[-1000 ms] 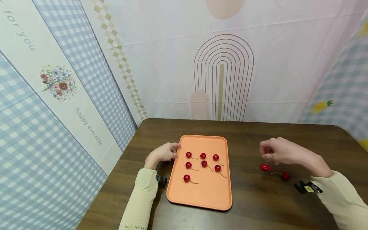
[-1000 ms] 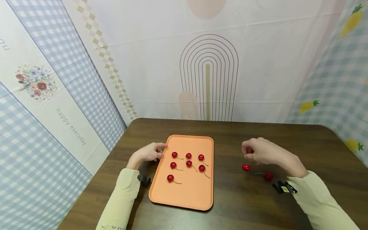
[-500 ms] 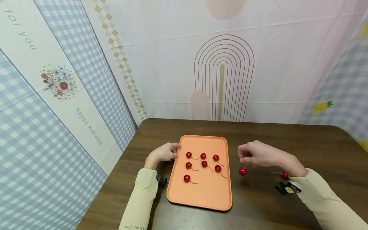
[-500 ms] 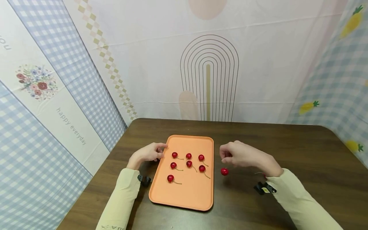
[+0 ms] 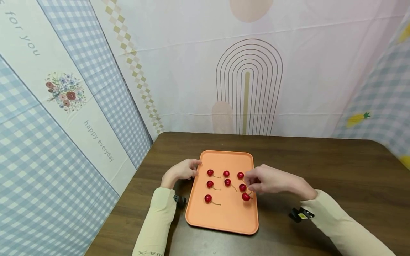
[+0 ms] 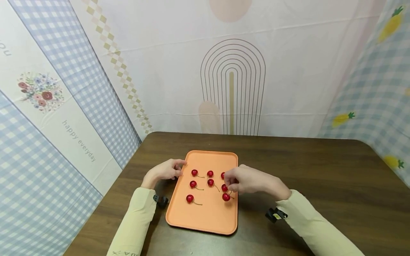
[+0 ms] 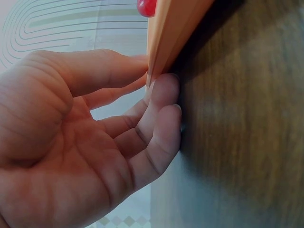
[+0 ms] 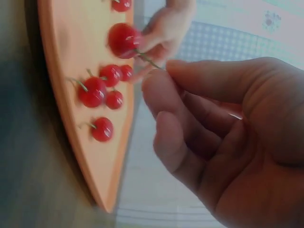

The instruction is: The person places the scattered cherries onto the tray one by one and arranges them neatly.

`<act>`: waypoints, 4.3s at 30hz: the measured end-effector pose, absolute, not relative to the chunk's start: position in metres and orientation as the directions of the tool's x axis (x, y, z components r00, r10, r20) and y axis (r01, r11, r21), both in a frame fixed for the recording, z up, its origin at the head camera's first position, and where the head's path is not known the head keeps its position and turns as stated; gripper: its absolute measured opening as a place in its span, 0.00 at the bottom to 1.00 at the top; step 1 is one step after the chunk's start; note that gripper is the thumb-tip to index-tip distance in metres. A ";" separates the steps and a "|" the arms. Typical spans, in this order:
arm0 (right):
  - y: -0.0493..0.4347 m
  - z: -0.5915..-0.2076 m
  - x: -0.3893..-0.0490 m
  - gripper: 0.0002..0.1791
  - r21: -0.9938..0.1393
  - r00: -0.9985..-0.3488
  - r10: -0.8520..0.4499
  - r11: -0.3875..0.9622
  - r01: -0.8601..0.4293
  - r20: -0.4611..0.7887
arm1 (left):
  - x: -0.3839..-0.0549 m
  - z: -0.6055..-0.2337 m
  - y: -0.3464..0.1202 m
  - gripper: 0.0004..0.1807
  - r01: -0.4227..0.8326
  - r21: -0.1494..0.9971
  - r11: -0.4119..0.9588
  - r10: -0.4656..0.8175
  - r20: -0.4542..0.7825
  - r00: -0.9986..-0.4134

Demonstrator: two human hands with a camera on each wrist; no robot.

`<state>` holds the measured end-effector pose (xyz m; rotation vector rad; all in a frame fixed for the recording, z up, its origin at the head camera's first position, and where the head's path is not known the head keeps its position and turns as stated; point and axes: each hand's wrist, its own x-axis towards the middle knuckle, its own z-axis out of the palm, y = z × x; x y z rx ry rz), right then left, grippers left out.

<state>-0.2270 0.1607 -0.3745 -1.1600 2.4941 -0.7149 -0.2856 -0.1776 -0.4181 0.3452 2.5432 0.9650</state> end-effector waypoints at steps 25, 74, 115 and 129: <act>0.138 -0.424 -0.225 0.06 -0.705 -0.604 -0.791 0.485 -0.517 -0.102 | -0.287 -0.419 -0.177 0.28 0.079 0.674 0.734 0.353 -0.279 -0.893; 0.135 -0.390 -0.222 0.08 -0.452 -0.597 -0.801 0.519 -0.726 0.038 | -0.285 -0.418 -0.179 0.27 0.079 0.682 0.727 0.355 -0.276 -0.893; 0.304 -0.402 -0.251 0.07 -0.377 -0.763 -0.570 0.808 -0.453 -0.306 | -0.286 -0.417 -0.179 0.27 0.083 0.684 0.725 0.366 -0.280 -0.888; 0.316 -0.410 -0.246 0.09 -0.368 -0.786 -0.530 0.833 -0.413 -0.318 | -0.286 -0.416 -0.178 0.28 0.075 0.685 0.724 0.356 -0.280 -0.892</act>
